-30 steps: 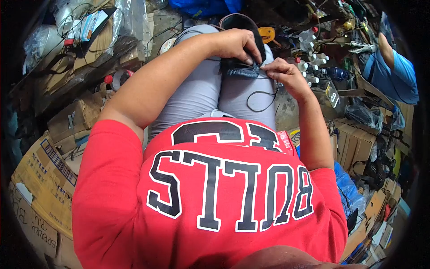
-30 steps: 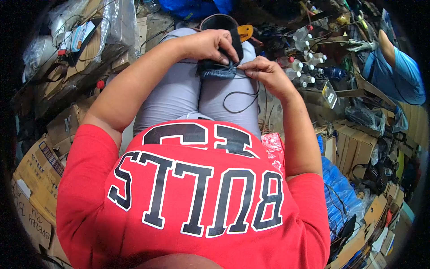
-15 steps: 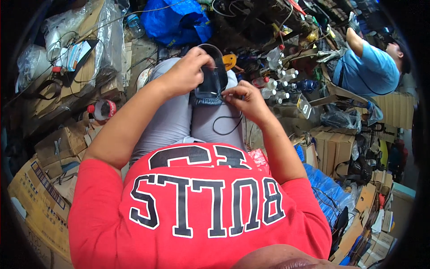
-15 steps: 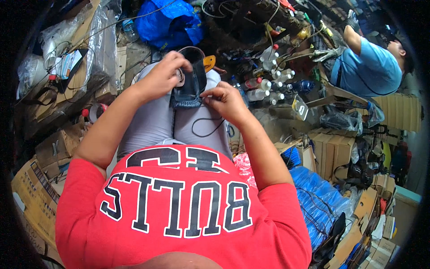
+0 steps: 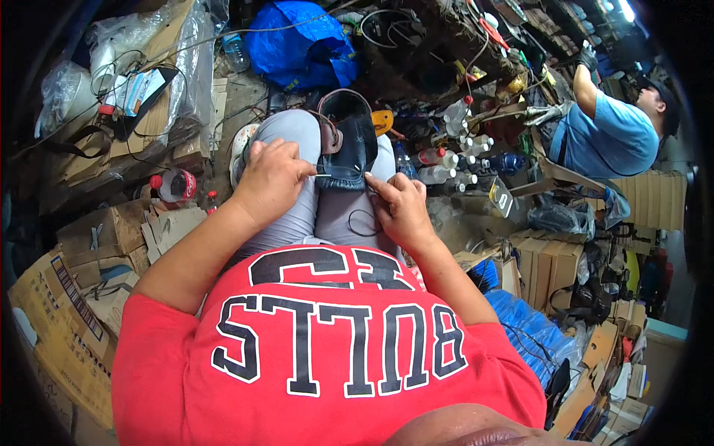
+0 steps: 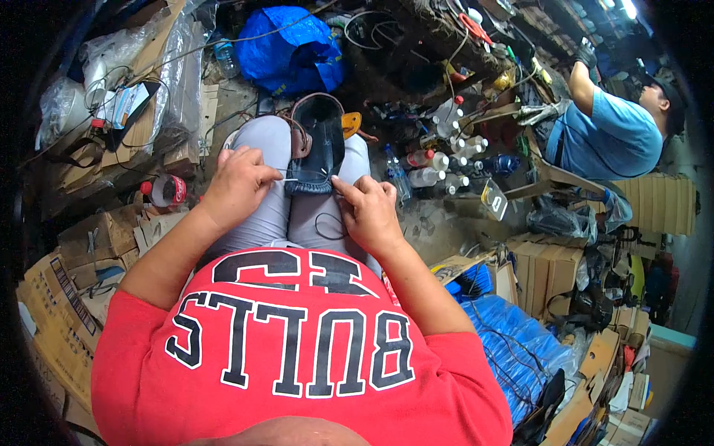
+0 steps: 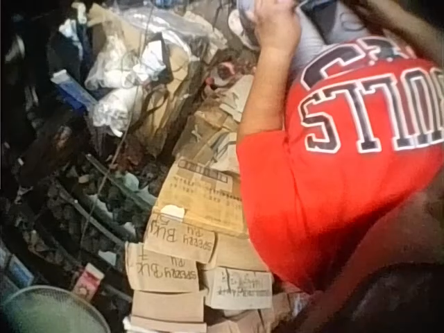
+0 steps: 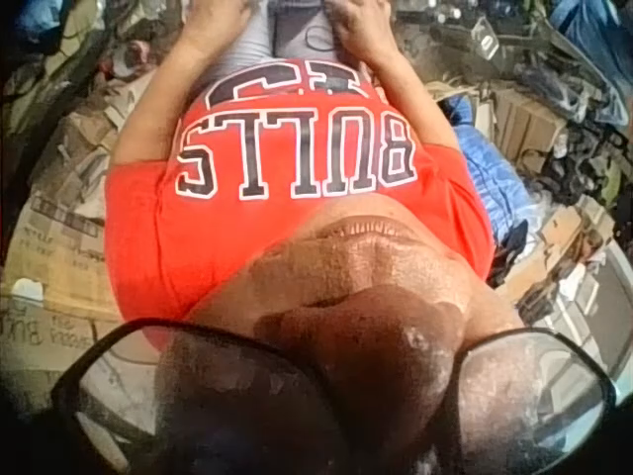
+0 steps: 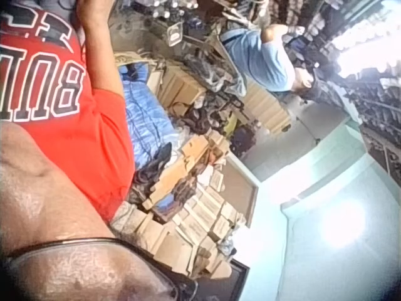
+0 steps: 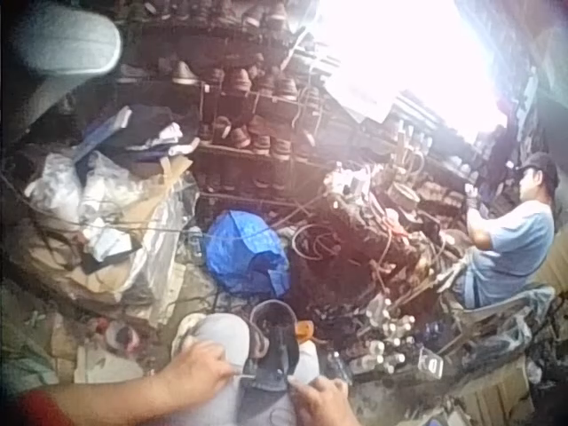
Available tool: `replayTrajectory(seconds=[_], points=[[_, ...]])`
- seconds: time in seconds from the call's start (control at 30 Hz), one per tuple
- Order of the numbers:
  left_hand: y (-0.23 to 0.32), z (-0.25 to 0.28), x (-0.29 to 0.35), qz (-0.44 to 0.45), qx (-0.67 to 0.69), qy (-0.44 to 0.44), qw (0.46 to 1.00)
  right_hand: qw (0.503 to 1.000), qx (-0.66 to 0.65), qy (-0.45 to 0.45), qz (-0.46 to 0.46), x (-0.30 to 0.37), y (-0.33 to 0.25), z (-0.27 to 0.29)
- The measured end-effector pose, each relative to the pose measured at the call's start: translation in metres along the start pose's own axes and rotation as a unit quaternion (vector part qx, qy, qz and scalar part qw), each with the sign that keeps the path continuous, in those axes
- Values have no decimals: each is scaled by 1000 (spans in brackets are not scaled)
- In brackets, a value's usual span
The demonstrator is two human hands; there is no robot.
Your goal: The person is manually stitching or lacing the upper part of a shoe in a workshop setting.
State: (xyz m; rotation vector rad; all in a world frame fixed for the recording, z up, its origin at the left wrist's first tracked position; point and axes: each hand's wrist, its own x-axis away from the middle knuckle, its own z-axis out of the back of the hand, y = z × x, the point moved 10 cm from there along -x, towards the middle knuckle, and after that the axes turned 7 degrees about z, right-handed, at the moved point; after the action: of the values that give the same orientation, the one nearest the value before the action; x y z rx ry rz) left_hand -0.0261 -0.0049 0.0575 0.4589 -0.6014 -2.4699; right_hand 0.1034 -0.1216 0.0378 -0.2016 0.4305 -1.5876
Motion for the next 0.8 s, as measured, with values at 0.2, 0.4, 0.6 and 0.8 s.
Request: replayTrajectory(seconds=[0.2,0.4,0.6,0.8], points=[[1,-9,-1,3,-29,-32,999,1000,1,-10,-5,2,-1,0],[1,-14,1,10,-70,-28,997,1000,12,-7,-1,3,-4,-2],[2,-2,-4,4,37,47,998,1000,8,-16,-6,5,-2,-7],[6,-11,-26,-77,204,15,976,976,-201,-41,-68,-1,34,-11]])
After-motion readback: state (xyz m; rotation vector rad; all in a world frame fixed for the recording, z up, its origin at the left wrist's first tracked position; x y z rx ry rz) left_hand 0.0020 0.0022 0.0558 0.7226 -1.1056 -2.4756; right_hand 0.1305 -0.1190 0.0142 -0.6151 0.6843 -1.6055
